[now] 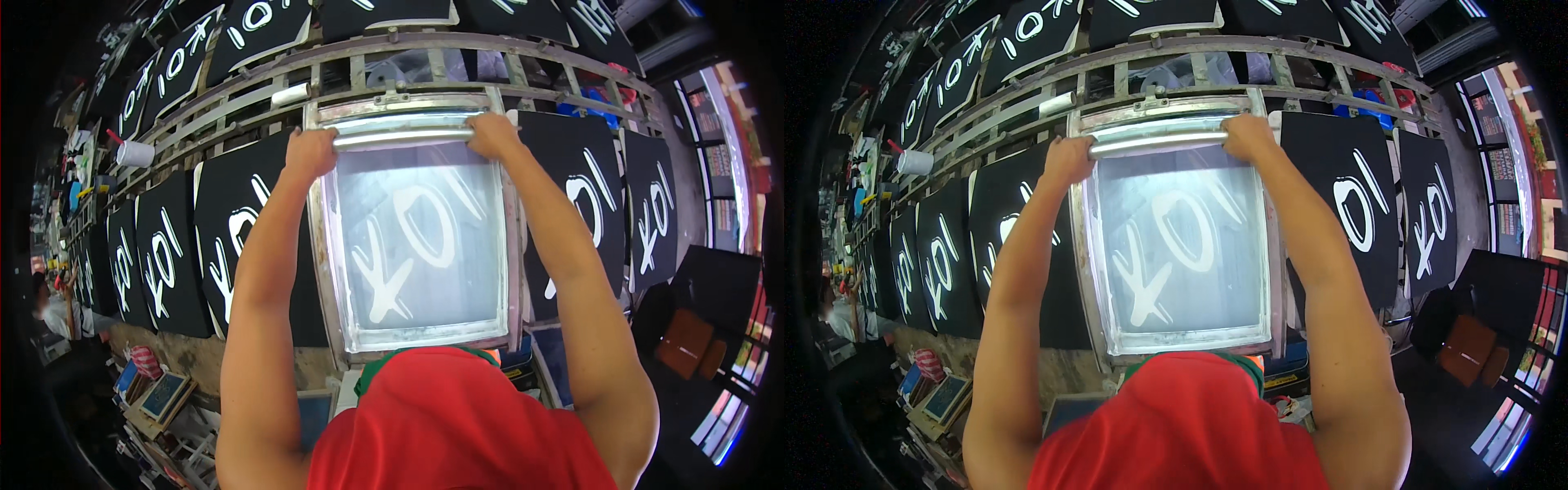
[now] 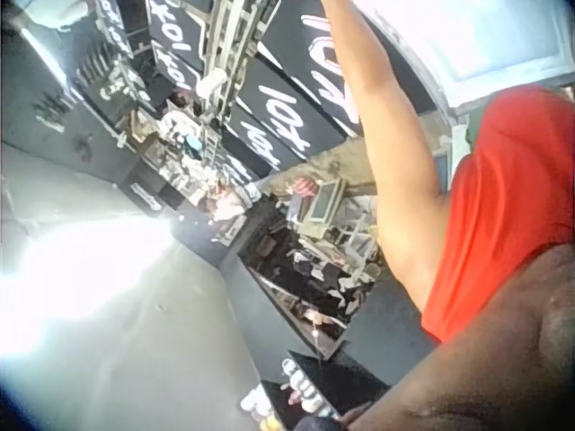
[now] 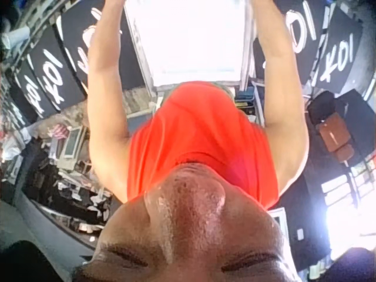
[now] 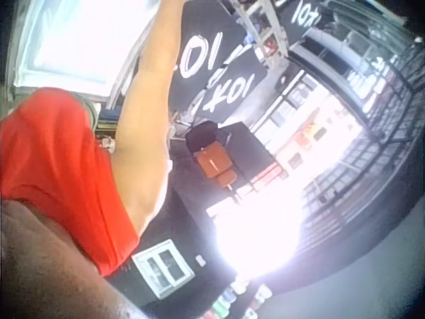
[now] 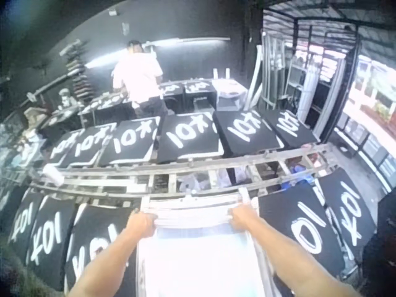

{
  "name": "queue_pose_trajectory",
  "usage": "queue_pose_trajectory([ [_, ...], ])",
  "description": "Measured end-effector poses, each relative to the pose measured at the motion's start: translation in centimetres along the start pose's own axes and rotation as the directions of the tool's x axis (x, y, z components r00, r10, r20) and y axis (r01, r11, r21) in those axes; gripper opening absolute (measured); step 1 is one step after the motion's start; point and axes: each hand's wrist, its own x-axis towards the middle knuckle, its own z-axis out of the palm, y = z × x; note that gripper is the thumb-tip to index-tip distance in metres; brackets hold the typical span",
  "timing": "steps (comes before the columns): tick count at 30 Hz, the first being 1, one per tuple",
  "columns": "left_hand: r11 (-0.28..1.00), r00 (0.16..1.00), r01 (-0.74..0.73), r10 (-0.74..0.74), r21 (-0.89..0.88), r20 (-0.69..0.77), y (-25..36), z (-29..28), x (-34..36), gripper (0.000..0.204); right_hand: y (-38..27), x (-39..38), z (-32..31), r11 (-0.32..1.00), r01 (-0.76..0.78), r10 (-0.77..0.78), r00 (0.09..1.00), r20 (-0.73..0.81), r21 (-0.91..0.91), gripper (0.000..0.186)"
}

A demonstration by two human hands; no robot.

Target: Apply white ink to black t-shirts using a screen printing frame and squeegee.

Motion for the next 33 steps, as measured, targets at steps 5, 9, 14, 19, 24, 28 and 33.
queue_pose_trajectory([
  [5,0.994,0.996,-0.073,0.069,-0.079,-0.051,2.8,1.4,-9.7,0.026,-2.5,-10.2,2.7,0.996,-0.011,0.006,0.999,0.054,0.091,0.033],
  [9,0.971,0.980,-0.132,0.098,-0.198,-0.172,5.9,5.1,-22.8,0.032,-6.2,-23.9,6.1,0.993,-0.003,0.003,1.000,-0.002,0.120,0.032],
  [14,0.975,0.994,-0.080,0.061,-0.207,-0.092,12.0,6.9,-37.0,0.039,-9.8,-40.4,12.0,0.993,0.044,-0.031,0.993,-0.115,0.110,0.038],
  [19,0.951,0.995,-0.102,0.094,-0.292,-0.039,9.8,4.0,-32.2,0.036,-7.5,-34.7,9.1,0.969,0.072,-0.053,0.995,-0.088,0.237,0.036],
  [24,0.993,0.990,-0.032,0.016,-0.117,-0.137,3.8,1.5,-12.3,0.031,-2.5,-13.3,3.0,0.994,0.052,-0.044,0.995,-0.091,0.091,0.036],
  [28,0.996,0.994,0.046,-0.053,-0.074,-0.096,0.4,0.7,-0.5,0.037,0.1,-1.3,0.4,1.000,0.012,-0.011,0.992,-0.127,0.003,0.040],
  [33,0.995,0.973,0.076,-0.090,-0.070,-0.214,0.0,2.5,0.7,0.041,-1.0,-0.1,0.4,0.997,-0.063,0.067,0.993,-0.097,0.045,0.040],
])
